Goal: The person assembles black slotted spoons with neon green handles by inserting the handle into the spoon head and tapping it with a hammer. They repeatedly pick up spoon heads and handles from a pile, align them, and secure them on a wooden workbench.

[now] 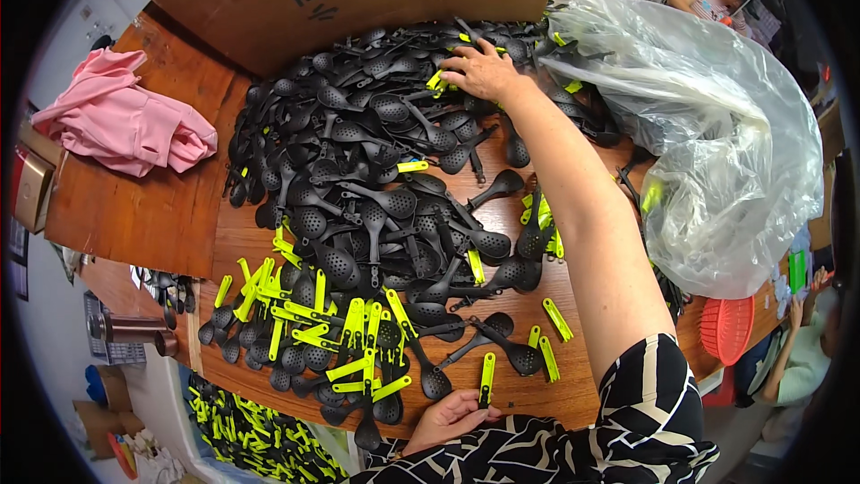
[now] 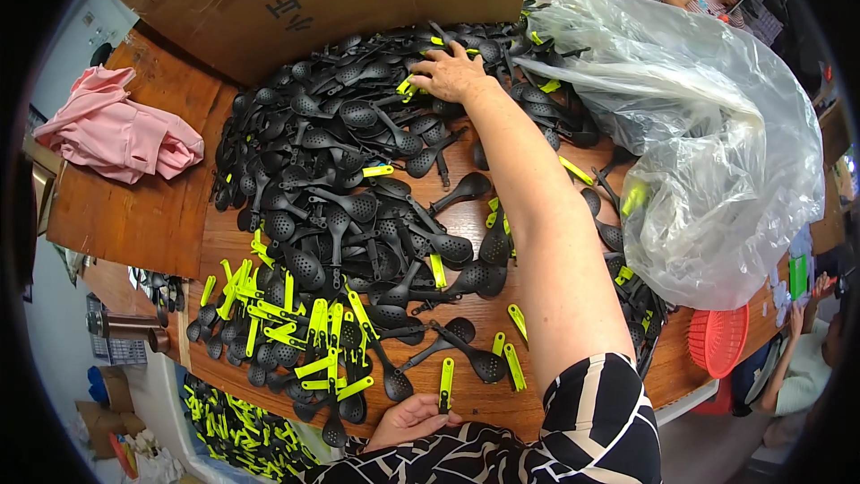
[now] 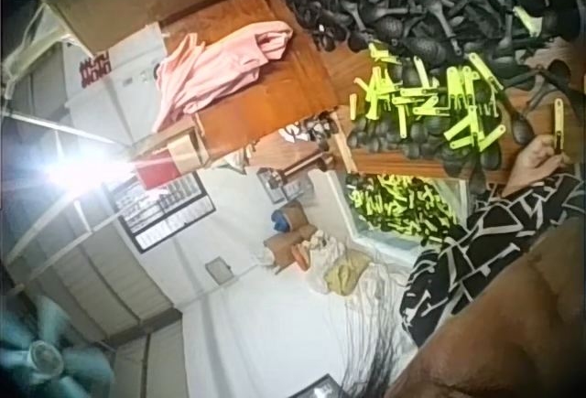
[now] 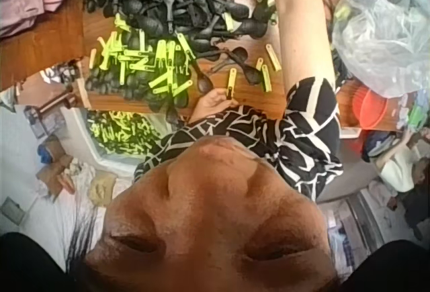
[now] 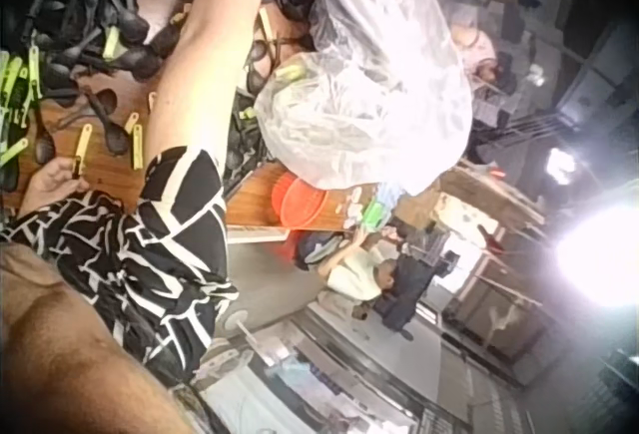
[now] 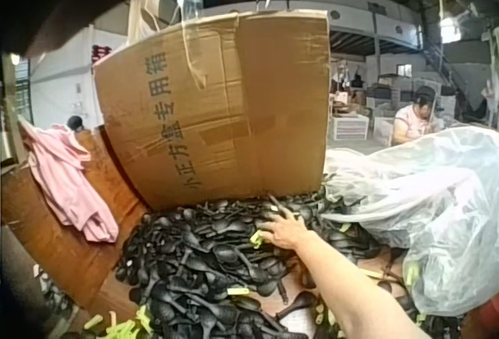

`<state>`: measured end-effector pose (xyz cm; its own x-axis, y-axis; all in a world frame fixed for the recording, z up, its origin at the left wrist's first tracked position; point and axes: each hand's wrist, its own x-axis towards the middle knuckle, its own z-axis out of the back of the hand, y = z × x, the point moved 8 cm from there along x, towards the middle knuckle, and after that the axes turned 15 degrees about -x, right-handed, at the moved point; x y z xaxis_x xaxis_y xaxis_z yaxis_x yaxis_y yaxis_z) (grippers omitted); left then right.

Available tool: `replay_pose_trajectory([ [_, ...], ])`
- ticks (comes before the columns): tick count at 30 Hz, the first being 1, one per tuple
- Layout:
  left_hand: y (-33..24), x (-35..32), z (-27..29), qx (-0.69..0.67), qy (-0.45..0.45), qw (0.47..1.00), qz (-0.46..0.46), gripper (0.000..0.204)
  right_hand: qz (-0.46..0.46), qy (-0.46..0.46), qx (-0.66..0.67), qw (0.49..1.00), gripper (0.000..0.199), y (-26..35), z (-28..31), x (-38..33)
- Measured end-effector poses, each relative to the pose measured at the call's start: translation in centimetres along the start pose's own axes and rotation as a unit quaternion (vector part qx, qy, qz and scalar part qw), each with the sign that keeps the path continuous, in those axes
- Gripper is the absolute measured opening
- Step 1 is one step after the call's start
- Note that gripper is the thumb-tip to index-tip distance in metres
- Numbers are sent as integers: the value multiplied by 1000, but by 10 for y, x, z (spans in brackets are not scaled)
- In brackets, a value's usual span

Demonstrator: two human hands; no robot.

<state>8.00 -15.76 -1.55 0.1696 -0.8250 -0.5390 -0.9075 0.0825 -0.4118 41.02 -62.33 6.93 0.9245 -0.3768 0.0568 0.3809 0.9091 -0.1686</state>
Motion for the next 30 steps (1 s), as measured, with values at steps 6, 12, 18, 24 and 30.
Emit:
replay_pose_trajectory([
  [6, 0, -1, -1, -15, -10, 1000, -18, 34, 76, -30, -57, 995, 41, -17, -7, -70],
  [12, -3, -2, -7, 10, -9, 998, -65, 26, 133, -2, 5, 991, 29, -19, 41, -199],
  [18, -8, -4, -15, 85, -8, 991, -107, 28, 177, 152, 73, 970, 31, -39, 45, -278],
  [24, -5, -5, -15, 105, -2, 980, -170, 29, 110, 147, 141, 973, 28, -53, 71, -302],
  [30, -5, 1, -15, 96, 16, 981, -168, 28, 80, -179, 103, 975, 32, -31, 59, -250],
])
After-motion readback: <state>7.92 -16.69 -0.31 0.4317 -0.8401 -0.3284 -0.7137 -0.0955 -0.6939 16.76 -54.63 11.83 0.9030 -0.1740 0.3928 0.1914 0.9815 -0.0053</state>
